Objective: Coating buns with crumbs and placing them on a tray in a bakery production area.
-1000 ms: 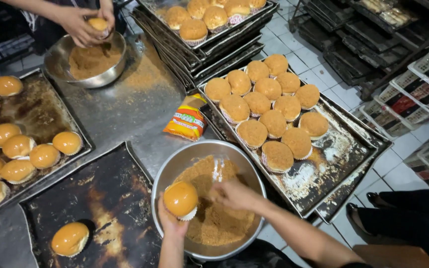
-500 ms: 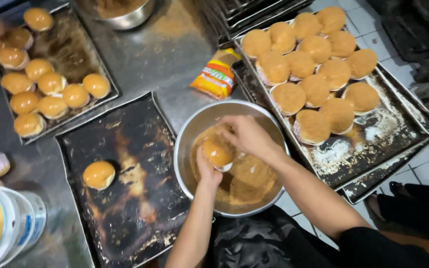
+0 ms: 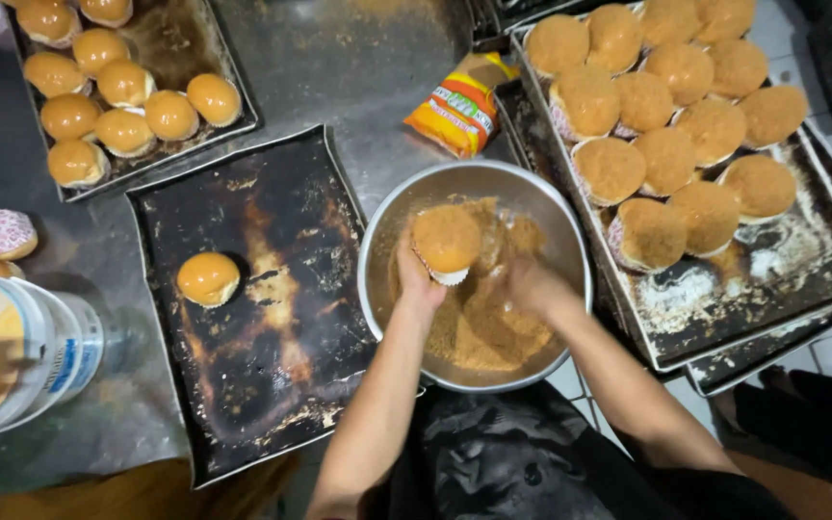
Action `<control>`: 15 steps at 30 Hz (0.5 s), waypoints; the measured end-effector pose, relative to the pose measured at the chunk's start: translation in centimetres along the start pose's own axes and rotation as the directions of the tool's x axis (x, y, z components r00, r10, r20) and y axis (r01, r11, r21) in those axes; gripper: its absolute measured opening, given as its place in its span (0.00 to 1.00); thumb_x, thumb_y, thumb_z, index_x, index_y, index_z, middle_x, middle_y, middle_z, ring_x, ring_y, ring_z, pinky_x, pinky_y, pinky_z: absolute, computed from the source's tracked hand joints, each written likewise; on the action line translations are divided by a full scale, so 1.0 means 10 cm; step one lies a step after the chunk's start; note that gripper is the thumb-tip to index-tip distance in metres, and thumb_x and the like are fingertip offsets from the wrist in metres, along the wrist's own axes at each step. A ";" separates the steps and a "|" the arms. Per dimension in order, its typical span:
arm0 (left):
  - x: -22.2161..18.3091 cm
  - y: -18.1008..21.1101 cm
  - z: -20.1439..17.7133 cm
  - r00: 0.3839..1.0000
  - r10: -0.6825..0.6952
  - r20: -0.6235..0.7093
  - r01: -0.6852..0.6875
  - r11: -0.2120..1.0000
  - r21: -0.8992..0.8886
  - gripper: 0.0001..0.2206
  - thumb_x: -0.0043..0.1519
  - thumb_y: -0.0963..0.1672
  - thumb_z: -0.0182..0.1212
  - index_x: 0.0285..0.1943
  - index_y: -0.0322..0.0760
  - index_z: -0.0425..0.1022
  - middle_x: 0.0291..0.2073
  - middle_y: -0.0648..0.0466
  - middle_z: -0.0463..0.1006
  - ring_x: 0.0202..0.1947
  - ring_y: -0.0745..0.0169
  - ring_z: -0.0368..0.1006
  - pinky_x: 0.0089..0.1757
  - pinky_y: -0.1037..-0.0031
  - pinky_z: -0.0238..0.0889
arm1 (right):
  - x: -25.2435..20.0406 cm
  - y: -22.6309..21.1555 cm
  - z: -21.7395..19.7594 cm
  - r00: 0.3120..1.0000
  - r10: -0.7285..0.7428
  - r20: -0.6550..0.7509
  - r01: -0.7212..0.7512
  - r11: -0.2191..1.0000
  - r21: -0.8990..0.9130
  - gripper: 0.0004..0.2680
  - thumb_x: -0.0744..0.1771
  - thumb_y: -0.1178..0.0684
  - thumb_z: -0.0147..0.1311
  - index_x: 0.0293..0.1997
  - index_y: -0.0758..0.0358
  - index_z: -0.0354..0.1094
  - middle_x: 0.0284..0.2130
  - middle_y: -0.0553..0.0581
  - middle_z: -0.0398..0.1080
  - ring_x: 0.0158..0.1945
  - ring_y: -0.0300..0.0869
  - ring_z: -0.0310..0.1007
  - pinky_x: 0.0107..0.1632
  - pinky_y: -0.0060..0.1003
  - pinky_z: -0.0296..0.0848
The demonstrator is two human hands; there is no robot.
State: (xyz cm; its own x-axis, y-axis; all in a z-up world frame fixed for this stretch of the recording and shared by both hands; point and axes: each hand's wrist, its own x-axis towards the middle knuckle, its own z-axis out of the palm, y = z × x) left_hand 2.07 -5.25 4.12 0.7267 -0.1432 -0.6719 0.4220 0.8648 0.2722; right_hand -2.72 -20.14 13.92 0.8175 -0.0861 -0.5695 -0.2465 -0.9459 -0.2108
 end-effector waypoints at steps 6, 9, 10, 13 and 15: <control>-0.18 0.00 0.02 1.000 -0.022 -0.008 0.020 0.989 -0.144 0.24 0.56 0.59 0.63 0.53 0.46 0.79 0.50 0.50 0.82 0.52 0.47 0.78 0.52 0.48 0.71 | 0.11 0.37 1.41 0.833 -0.462 0.304 0.463 0.883 0.071 0.22 0.67 0.43 0.57 0.70 0.53 0.62 0.71 0.65 0.55 0.71 0.62 0.59 0.68 0.56 0.65; 0.02 -0.05 -0.09 0.999 -0.018 0.027 0.023 0.985 -0.170 0.24 0.55 0.60 0.63 0.53 0.51 0.80 0.51 0.53 0.82 0.51 0.46 0.79 0.53 0.48 0.71 | -0.10 0.31 0.89 0.895 -0.373 0.244 0.391 0.920 -0.031 0.12 0.66 0.44 0.60 0.46 0.59 0.77 0.41 0.64 0.79 0.51 0.55 0.79 0.52 0.49 0.78; -0.02 -0.07 -0.08 1.000 -0.001 0.000 0.001 0.988 -0.153 0.23 0.56 0.60 0.63 0.53 0.51 0.80 0.50 0.53 0.82 0.50 0.47 0.79 0.52 0.50 0.72 | -0.20 0.24 0.59 0.909 -0.395 0.135 0.387 0.919 0.078 0.09 0.65 0.50 0.58 0.45 0.62 0.77 0.39 0.66 0.79 0.50 0.59 0.78 0.53 0.51 0.76; 0.03 -0.16 -0.10 0.999 0.052 -0.018 -0.053 0.994 -0.091 0.24 0.58 0.59 0.62 0.56 0.50 0.78 0.53 0.53 0.81 0.52 0.50 0.78 0.53 0.53 0.72 | -0.33 0.05 0.00 0.909 -0.404 -0.102 0.416 0.866 0.277 0.09 0.64 0.57 0.56 0.47 0.62 0.77 0.41 0.65 0.79 0.51 0.59 0.78 0.53 0.52 0.75; 0.03 -0.26 -0.13 0.997 0.074 -0.007 -0.074 0.996 -0.040 0.26 0.60 0.60 0.61 0.60 0.48 0.77 0.55 0.52 0.80 0.55 0.51 0.76 0.55 0.53 0.70 | -0.41 -0.06 -0.29 0.898 -0.376 -0.226 0.436 0.823 0.364 0.11 0.65 0.57 0.56 0.52 0.59 0.77 0.44 0.61 0.80 0.52 0.56 0.78 0.53 0.50 0.75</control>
State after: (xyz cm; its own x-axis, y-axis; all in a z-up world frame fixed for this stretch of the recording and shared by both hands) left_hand 0.48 -6.87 2.30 0.7520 -0.0759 -0.6548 0.3452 0.8916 0.2931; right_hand -4.39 -20.15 18.65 0.9449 0.2080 -0.2527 -0.0356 -0.7022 -0.7111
